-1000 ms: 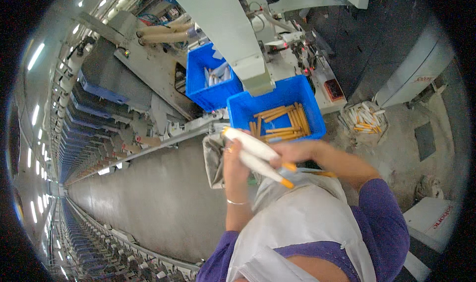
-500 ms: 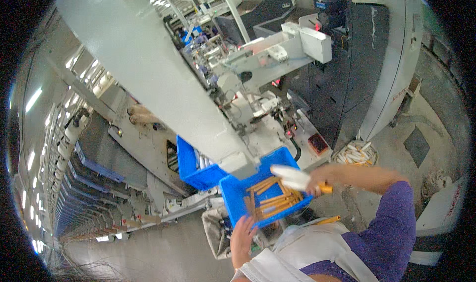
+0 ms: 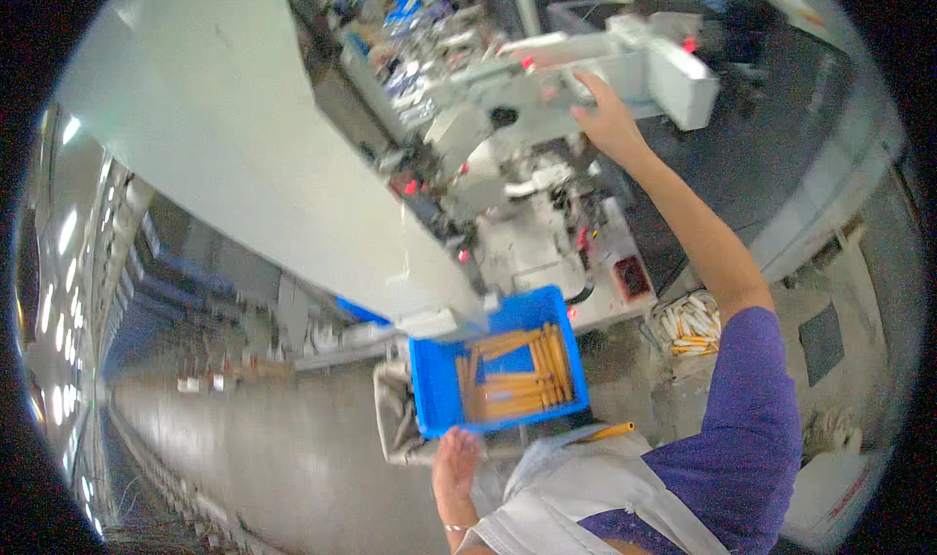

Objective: The person picks up white spools with yellow tips from a blue bin, inspects them, and places them into a machine. They then walk along a row of machines and insert the spools into designated slots.

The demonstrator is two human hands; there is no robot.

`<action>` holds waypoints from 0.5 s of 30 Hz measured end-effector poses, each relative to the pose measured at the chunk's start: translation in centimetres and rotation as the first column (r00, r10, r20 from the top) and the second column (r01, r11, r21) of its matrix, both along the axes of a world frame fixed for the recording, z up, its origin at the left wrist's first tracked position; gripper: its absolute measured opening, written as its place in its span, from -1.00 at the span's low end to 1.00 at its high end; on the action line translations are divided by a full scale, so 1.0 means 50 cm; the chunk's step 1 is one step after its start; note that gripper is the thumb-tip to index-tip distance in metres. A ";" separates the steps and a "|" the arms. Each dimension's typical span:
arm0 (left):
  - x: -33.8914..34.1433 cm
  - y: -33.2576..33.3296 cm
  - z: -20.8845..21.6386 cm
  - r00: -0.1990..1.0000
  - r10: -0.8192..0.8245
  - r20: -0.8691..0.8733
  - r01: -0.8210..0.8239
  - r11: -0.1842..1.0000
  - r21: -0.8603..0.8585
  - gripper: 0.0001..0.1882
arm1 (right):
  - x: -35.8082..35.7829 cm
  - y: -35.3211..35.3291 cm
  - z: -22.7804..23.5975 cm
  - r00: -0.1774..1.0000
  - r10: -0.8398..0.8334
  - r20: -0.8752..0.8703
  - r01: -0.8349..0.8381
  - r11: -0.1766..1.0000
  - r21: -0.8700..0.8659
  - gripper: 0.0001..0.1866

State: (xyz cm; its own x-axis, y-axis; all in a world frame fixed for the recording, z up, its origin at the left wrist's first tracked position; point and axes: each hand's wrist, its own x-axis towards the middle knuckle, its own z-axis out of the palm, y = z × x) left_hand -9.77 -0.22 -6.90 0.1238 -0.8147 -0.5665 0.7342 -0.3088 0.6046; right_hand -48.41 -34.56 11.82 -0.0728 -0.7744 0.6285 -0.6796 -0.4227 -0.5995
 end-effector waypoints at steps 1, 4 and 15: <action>0.004 0.013 0.001 0.997 0.064 0.051 -0.069 0.992 0.108 -0.71 | 0.026 0.012 -0.055 0.995 0.005 -0.101 -0.003 1.000 0.017 -0.46; 0.011 0.045 -0.003 0.980 0.135 0.149 -0.147 0.986 0.073 -0.73 | 0.100 0.039 -0.170 0.932 0.349 -0.094 -0.326 0.924 0.198 -0.61; -0.116 0.160 -0.009 0.948 0.317 0.025 -0.318 0.944 0.087 -0.76 | 0.236 0.307 -0.400 0.352 0.814 0.461 -0.499 -0.254 0.829 -0.70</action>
